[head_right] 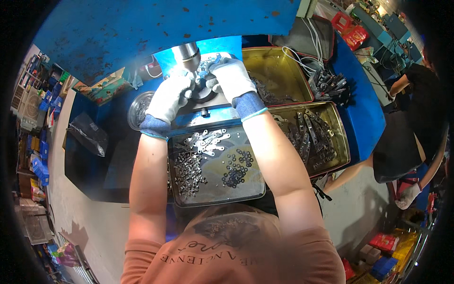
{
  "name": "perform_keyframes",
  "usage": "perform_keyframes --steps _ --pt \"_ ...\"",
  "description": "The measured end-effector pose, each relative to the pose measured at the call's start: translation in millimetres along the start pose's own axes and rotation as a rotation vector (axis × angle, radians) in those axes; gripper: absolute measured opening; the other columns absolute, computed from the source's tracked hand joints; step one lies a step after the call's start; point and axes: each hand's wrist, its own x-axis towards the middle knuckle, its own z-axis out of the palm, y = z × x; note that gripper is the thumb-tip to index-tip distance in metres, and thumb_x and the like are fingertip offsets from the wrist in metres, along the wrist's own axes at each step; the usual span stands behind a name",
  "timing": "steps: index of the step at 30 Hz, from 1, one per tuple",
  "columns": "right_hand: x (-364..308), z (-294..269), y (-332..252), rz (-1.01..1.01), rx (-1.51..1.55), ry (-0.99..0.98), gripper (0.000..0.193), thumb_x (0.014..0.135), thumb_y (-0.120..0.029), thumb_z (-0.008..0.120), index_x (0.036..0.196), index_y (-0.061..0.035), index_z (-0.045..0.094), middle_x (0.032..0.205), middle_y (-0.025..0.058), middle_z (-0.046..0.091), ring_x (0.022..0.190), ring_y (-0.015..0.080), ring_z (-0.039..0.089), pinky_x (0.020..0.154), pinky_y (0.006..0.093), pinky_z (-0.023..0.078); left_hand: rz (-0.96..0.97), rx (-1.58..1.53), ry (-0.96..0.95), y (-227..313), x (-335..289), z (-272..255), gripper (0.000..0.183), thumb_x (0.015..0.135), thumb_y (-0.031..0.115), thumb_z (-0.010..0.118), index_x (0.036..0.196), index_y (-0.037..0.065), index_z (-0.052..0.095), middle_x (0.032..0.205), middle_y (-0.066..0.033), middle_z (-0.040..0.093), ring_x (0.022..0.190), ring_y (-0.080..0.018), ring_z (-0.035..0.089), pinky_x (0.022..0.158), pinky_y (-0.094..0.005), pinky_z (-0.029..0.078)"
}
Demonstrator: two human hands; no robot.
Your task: Manually assembling and processing small metal components using a press machine.
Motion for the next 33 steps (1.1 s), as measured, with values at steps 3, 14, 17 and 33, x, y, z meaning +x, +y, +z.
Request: perform_keyframes --steps 3,14,17,33 --pt "2.2 -5.0 3.4 -0.400 -0.284 -0.111 0.010 0.084 -0.008 0.056 0.093 -0.0024 0.056 0.073 0.0094 0.061 0.053 0.0159 0.060 0.041 0.0244 0.044 -0.074 -0.077 0.034 -10.8 0.7 4.5 0.018 0.089 0.029 0.054 0.094 0.012 0.058 0.072 0.0050 0.054 0.057 -0.0017 0.046 0.046 -0.0154 0.032" --pt "18.3 -5.2 -0.7 0.180 -0.201 0.004 0.011 0.085 -0.009 0.058 0.093 -0.0025 0.058 0.076 0.0081 0.064 0.055 0.0133 0.059 0.041 0.0226 0.044 -0.633 -0.753 0.265 22.4 4.0 4.1 0.022 0.092 0.031 0.053 0.093 0.010 0.059 0.067 0.0037 0.053 0.049 -0.0026 0.044 0.041 -0.0149 0.033" --pt "19.7 -1.4 -7.9 0.376 -0.346 0.122 0.009 0.085 -0.009 0.057 0.092 -0.0030 0.058 0.077 0.0068 0.064 0.055 0.0122 0.059 0.041 0.0222 0.043 -0.622 -0.796 0.281 18.0 4.7 9.5 0.022 0.092 0.031 0.053 0.093 0.010 0.059 0.067 0.0039 0.053 0.049 -0.0024 0.044 0.042 -0.0148 0.032" --pt "-167.1 8.4 -13.1 -0.252 -1.218 -0.574 0.013 0.064 -0.015 0.060 0.075 -0.0097 0.059 0.082 0.0091 0.056 0.079 0.0281 0.054 0.068 0.0389 0.046 -0.689 -0.722 0.643 64.1 -108.8 -35.7 0.020 0.095 0.020 0.046 0.102 0.005 0.057 0.079 -0.0001 0.056 0.064 -0.0026 0.049 0.052 -0.0149 0.039"
